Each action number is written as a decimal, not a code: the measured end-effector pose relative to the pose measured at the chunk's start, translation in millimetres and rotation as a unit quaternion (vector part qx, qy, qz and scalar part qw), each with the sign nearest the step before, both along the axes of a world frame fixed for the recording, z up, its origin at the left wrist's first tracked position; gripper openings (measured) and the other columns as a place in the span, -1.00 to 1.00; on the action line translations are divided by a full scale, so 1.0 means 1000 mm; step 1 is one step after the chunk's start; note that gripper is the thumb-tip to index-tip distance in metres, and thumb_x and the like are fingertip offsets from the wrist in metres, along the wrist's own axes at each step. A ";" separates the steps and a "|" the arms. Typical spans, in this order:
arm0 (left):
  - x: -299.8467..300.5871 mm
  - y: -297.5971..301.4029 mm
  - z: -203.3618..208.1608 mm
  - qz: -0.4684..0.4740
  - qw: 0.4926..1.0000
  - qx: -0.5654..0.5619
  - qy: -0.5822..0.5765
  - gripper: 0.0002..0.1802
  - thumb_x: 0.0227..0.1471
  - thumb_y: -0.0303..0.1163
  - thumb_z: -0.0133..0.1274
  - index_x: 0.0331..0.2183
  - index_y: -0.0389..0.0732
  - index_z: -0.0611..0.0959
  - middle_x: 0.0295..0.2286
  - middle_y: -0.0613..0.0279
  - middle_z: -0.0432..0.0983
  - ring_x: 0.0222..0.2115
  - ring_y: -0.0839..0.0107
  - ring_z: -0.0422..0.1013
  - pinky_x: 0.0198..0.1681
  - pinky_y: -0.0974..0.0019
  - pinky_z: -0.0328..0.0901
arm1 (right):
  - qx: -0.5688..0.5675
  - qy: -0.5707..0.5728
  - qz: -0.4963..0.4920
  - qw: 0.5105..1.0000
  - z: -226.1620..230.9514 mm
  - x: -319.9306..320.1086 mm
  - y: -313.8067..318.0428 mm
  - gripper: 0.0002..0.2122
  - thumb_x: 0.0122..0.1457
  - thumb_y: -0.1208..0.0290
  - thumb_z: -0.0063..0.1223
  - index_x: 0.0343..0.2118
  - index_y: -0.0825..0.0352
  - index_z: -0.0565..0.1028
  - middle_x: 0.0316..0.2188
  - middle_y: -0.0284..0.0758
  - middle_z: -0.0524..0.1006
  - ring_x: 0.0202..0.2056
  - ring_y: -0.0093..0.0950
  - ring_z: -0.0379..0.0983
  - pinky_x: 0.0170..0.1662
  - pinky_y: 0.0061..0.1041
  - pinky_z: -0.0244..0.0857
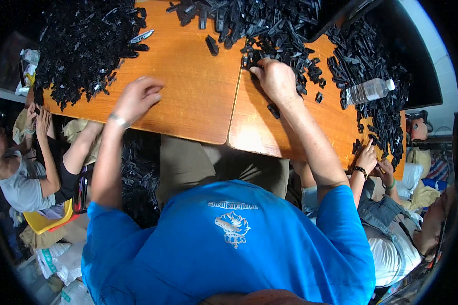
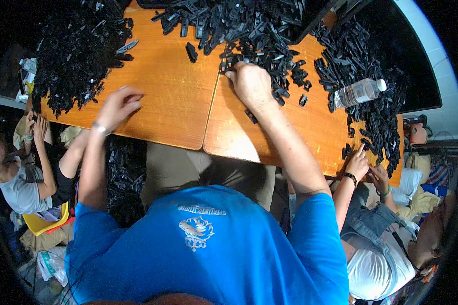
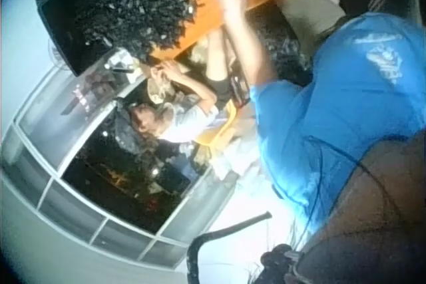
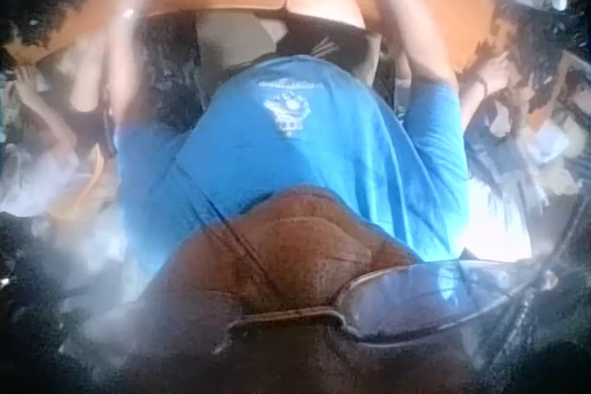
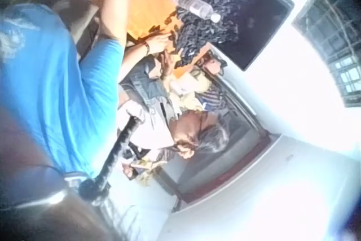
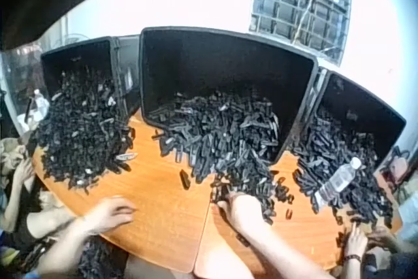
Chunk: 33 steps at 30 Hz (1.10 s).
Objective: The person assembles plastic components by fitting and pressing pairs of black plastic parts together by hand, periodically sorting piles of parts and spreading additional pieces across the table.
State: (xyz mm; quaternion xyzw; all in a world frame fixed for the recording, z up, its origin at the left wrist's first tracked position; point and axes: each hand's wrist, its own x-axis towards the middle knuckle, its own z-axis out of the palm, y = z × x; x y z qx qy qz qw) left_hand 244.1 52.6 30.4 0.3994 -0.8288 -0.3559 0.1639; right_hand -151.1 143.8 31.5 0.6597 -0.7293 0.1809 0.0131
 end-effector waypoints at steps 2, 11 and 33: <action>-0.057 -0.016 -0.006 0.006 0.983 -0.181 -0.036 -0.60 0.13 -0.48 0.23 0.03 -0.18 0.68 -0.21 0.13 0.60 -0.15 0.13 0.55 -0.03 0.17 0.44 | 0.051 0.030 -0.022 0.998 -0.005 0.007 -0.008 -0.76 0.19 0.24 0.30 -0.32 0.34 0.59 -0.41 0.03 0.67 -0.32 -0.01 0.67 -0.18 -0.06 0.55; -0.165 -0.086 -0.020 -0.012 0.960 -0.271 -0.065 -0.64 0.11 -0.34 0.30 -0.02 -0.04 0.74 -0.08 0.24 0.53 0.06 0.20 0.40 0.14 0.09 0.37 | 0.106 -0.047 -0.058 0.992 0.008 0.006 -0.009 -0.68 0.13 0.29 0.38 -0.07 0.28 0.64 -0.26 -0.08 0.71 -0.15 -0.10 0.67 -0.05 -0.16 0.51; -0.089 0.011 -0.042 -0.078 0.930 -0.355 0.063 -0.70 -0.05 -0.44 0.37 -0.25 -0.14 0.60 -0.14 0.21 0.55 -0.03 0.11 0.44 0.00 0.08 0.38 | -0.051 -0.140 0.088 0.985 -0.008 0.055 0.010 -0.76 0.07 0.41 0.46 -0.22 0.36 0.67 -0.33 -0.21 0.55 -0.40 -0.29 0.57 -0.28 -0.31 0.46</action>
